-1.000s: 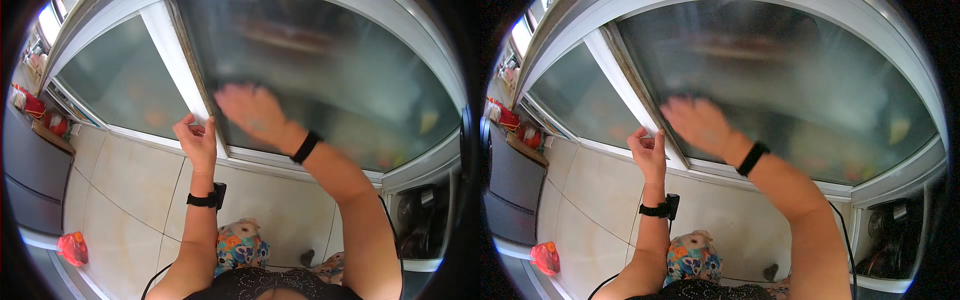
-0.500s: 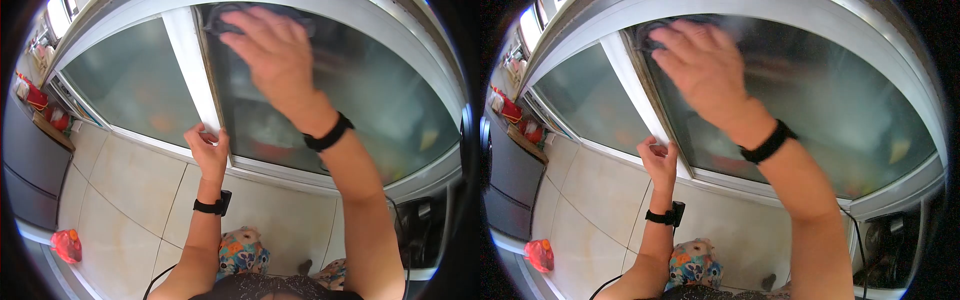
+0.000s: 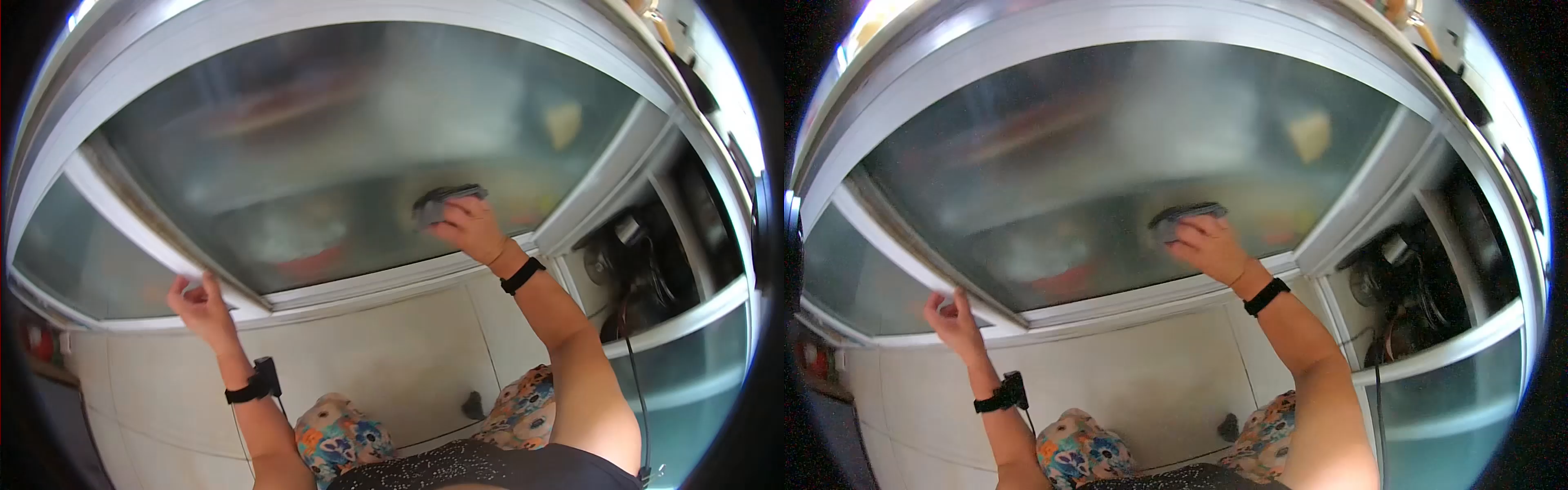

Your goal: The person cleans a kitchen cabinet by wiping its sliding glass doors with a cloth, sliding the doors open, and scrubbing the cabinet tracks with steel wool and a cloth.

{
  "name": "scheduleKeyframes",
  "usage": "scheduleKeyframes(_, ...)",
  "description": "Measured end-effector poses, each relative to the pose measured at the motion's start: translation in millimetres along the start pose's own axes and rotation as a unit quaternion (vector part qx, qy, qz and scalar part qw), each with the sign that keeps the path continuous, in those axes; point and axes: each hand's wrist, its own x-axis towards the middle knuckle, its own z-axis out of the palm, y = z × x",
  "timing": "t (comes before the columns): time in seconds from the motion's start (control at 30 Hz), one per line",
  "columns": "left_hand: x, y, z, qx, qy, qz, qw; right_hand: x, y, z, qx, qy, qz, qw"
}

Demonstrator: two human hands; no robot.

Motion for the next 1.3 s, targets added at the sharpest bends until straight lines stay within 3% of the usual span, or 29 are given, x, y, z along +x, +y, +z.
scheduleKeyframes(0.13,-4,-6,-3,0.016,0.017,0.025,0.999,-86,56,-21,-0.073,0.024,0.211,0.974)
scheduleKeyframes(0.17,-7,-4,-3,0.052,0.034,0.057,0.996,-101,69,-13,0.113,0.167,0.387,0.900)
scheduleKeyframes(0.23,-13,0,-2,0.041,0.047,0.074,0.995,-98,103,-35,0.082,0.266,0.476,0.834)
scheduleKeyframes(0.27,-15,4,2,0.039,0.044,0.076,0.995,-78,122,-67,-0.130,0.216,0.404,0.879)
scheduleKeyframes(0.3,-18,10,6,-0.003,0.026,0.058,0.998,-63,143,-66,-0.054,0.351,0.497,0.792)
scheduleKeyframes(0.33,-22,18,9,-0.043,0.008,0.039,0.998,-45,151,-63,0.024,0.471,0.570,0.673)
scheduleKeyframes(0.4,-34,51,17,-0.036,-0.033,0.088,0.995,28,117,-62,-0.017,0.499,0.520,0.693)
scheduleKeyframes(0.47,-51,75,31,0.008,-0.077,0.192,0.978,59,68,-11,0.066,0.445,0.402,0.798)
scheduleKeyframes(0.53,-62,79,46,0.044,-0.101,0.210,0.971,66,14,4,0.042,0.261,0.209,0.941)
scheduleKeyframes(0.57,-64,78,50,0.080,-0.125,0.225,0.963,62,3,6,0.084,0.189,0.115,0.971)
scheduleKeyframes(0.63,-61,71,55,0.089,-0.119,0.252,0.956,38,47,-37,0.090,0.081,0.146,0.982)
scheduleKeyframes(0.67,-61,67,52,0.111,-0.158,0.223,0.956,12,79,-48,0.010,0.021,0.249,0.968)
scheduleKeyframes(0.7,-62,66,51,0.132,-0.198,0.193,0.952,1,105,-54,-0.030,0.195,0.353,0.914)
scheduleKeyframes(0.73,-66,69,52,0.130,-0.200,0.188,0.953,-8,130,-61,-0.036,0.378,0.425,0.821)
scheduleKeyframes(0.8,-68,78,54,0.082,-0.208,0.221,0.949,-31,168,-68,-0.056,0.456,0.562,0.688)
scheduleKeyframes(0.83,-68,80,58,0.075,-0.204,0.224,0.950,-28,169,-61,-0.060,0.462,0.557,0.688)
scheduleKeyframes(0.9,-74,76,65,0.070,-0.183,0.187,0.963,35,125,-57,-0.087,0.452,0.423,0.780)
scheduleKeyframes(0.93,-74,72,68,0.080,-0.168,0.217,0.958,55,106,-54,-0.067,0.382,0.343,0.855)
scheduleKeyframes(1.0,-75,75,68,0.091,-0.176,0.200,0.960,97,74,-55,-0.014,0.343,0.188,0.920)
scheduleKeyframes(1.07,-76,74,70,0.123,-0.179,0.167,0.962,122,70,-68,0.016,0.296,0.114,0.948)
scheduleKeyframes(1.17,-77,75,66,0.158,-0.176,0.203,0.950,101,117,-85,-0.029,0.282,0.084,0.955)
scheduleKeyframes(1.23,-73,68,69,0.156,-0.183,0.206,0.949,59,151,-90,-0.083,0.323,0.203,0.921)
scheduleKeyframes(1.3,-74,63,65,0.144,-0.204,0.196,0.948,9,189,-102,-0.146,0.350,0.243,0.893)
